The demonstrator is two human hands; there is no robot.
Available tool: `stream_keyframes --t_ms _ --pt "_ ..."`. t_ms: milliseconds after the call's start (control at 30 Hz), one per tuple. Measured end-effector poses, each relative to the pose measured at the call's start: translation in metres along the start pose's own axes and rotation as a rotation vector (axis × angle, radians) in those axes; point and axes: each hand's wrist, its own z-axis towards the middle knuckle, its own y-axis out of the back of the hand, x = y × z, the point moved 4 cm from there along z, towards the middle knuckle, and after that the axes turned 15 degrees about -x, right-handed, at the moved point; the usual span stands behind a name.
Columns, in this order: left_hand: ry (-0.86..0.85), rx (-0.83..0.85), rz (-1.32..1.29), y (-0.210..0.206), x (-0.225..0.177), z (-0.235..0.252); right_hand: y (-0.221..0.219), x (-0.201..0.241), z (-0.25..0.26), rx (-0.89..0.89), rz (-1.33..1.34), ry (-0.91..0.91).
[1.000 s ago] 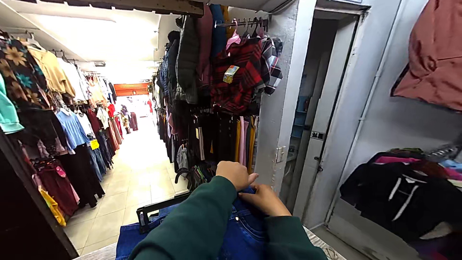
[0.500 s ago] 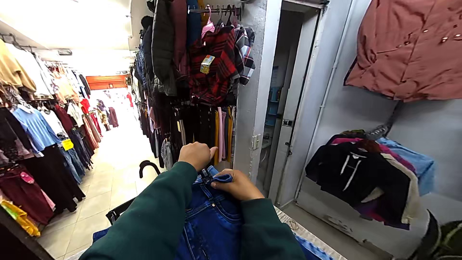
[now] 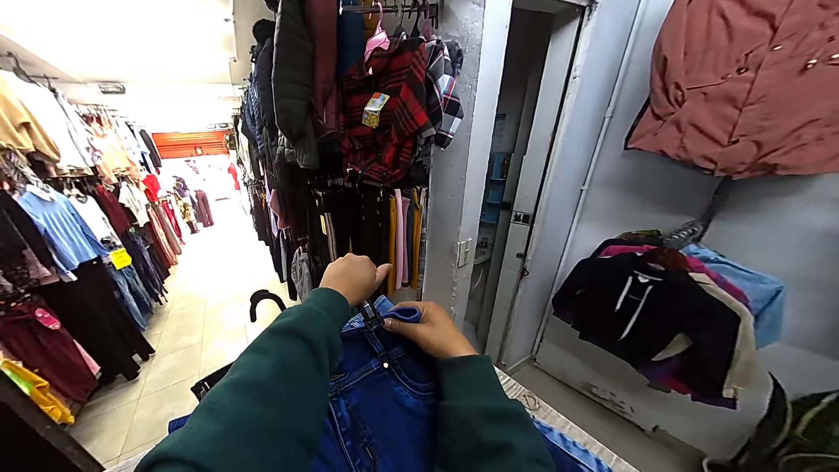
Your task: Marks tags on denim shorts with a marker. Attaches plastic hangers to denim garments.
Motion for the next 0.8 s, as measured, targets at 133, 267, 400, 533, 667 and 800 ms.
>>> stream_keyframes --t_ms 133,267,400,533,667,800 --pt "-0.026 0.026 0.028 -0.004 -0.002 -0.002 0.001 0.005 -0.001 -0.082 0.031 0.024" --pt "-0.018 0.083 0.072 -0.018 -0.005 -0.007 0.0 0.011 -0.005 -0.122 0.077 0.123" --pt "-0.004 0.071 0.071 -0.021 -0.005 -0.01 -0.003 0.013 -0.003 -0.111 0.007 0.097" --pt "-0.047 0.033 0.009 -0.009 -0.008 -0.019 0.001 0.009 -0.004 -0.106 0.038 0.038" --pt "-0.214 -0.25 -0.1 0.03 0.011 -0.042 0.006 0.005 -0.004 -0.1 0.134 0.084" --pt "-0.352 -0.784 -0.168 0.103 0.059 -0.106 0.01 0.005 -0.003 -0.065 0.16 0.101"
